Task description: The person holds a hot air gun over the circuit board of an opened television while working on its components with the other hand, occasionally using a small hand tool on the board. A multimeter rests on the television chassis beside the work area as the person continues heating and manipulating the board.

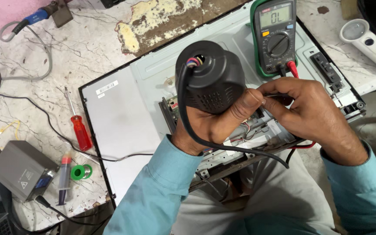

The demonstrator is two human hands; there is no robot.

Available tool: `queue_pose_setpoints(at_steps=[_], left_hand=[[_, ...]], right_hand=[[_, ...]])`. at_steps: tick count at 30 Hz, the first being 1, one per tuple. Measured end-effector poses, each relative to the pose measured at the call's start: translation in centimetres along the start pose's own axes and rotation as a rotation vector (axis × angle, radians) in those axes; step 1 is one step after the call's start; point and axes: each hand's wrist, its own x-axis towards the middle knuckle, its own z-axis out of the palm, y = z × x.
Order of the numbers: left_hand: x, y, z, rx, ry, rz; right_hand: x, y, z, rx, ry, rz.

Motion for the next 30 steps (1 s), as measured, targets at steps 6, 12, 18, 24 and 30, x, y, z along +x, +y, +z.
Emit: queue_pose_setpoints(at_steps=[6, 12, 18, 24, 30], left_hand=[[0.02, 0.02, 0.04, -0.006, 0.001, -0.002], [0.02, -0.06, 0.01, -0.019, 0.003, -0.005], [-0.01, -0.06, 0.01, -0.027, 0.000, -0.026], [0.09, -0.02, 0.08, -0.039, 0.000, -0.060], [0.07, 0.03, 0.05, -0.048, -0.004, -0.052]], right_hand=[[0.02, -0.19, -0.02, 0.011, 0.006, -0.016], [0.03, -0.07, 0.02, 0.014, -0.003, -0.004], [-0.01, 0.06, 0.07, -0.004, 0.002, -0.016], [0.04, -0.11, 0.03, 0.006, -0.008, -0.004], [0.01, -0.21, 0.01, -0.002, -0.010, 0.009]])
